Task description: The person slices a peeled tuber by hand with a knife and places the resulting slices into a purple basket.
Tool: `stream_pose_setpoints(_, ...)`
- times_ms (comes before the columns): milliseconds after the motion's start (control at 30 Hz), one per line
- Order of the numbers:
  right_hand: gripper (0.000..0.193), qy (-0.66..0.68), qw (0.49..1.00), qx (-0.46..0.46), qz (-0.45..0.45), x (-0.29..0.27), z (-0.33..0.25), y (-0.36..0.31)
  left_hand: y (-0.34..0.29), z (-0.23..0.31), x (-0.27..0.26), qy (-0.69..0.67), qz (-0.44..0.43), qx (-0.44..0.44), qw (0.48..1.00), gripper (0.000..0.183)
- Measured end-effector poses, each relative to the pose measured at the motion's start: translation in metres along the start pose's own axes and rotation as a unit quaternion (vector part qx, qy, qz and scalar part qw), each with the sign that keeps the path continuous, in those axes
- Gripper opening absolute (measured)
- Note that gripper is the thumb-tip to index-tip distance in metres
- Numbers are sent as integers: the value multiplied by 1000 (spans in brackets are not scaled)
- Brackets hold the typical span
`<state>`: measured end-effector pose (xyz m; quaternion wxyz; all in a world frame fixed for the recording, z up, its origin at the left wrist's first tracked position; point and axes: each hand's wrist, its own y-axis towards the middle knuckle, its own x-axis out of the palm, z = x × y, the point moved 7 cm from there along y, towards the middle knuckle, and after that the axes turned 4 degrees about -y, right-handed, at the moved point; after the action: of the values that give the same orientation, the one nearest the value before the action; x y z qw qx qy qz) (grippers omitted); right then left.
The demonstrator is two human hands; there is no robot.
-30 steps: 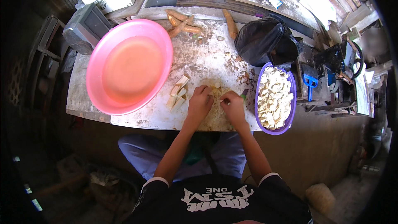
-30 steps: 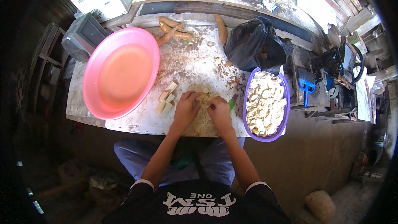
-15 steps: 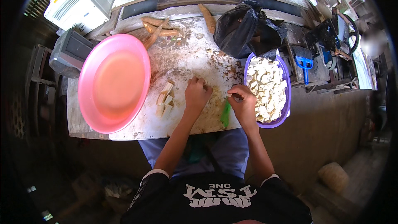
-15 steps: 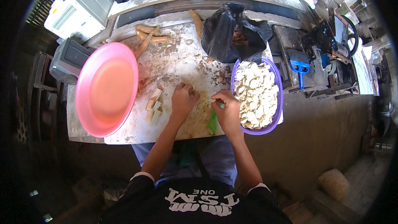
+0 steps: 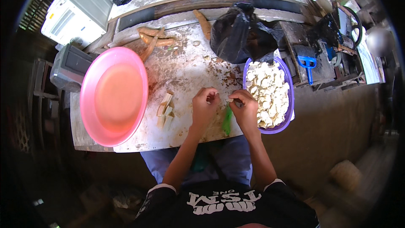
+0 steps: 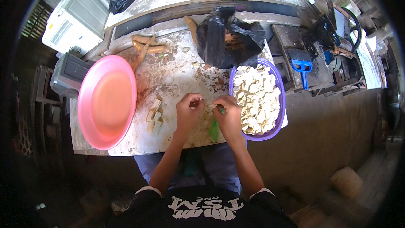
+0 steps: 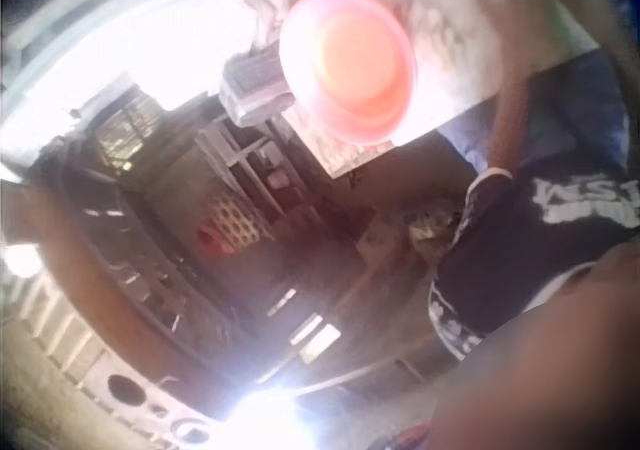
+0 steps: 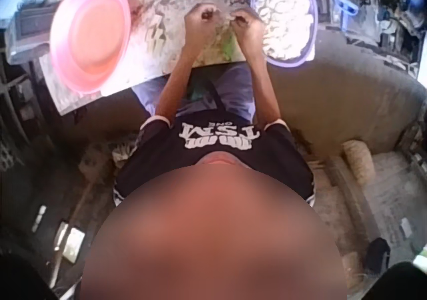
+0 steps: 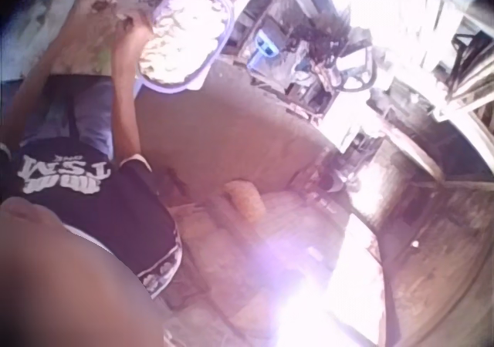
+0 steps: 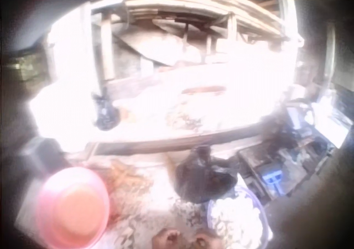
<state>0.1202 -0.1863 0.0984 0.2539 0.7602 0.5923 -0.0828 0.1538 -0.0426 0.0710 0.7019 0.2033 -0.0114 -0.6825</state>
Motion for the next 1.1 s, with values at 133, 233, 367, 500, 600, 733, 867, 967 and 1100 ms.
stream_pose_setpoints(133,17,-30,997,11,70,-42,-12,2,2,48,23,-80,-22,55,995,19)
stream_pose_setpoints(233,21,-100,990,10,102,-72,-16,7,9,56,49,-27,-96,45,994,23)
stream_pose_setpoints(367,23,-202,976,-12,75,-80,-1,7,10,55,73,-35,-153,35,987,22)
stream_pose_setpoints(500,19,-224,972,34,62,-77,2,2,0,55,69,34,-159,64,985,23)
stream_pose_setpoints(600,16,-120,990,65,42,-60,-2,-2,-7,54,55,50,-124,94,986,22)
stream_pose_setpoints(733,18,-49,999,6,-8,-22,-22,-16,-18,36,14,69,-70,61,993,22)
stream_pose_setpoints(867,22,-36,992,-9,-120,28,-8,-26,-31,4,-36,158,-54,3,986,23)
stream_pose_setpoints(967,30,-153,971,-74,-170,54,0,-27,-41,-10,-57,172,-37,-46,983,22)
stream_pose_setpoints(1100,24,-264,937,-98,-206,72,22,-23,-45,-21,-65,171,-28,-64,983,23)
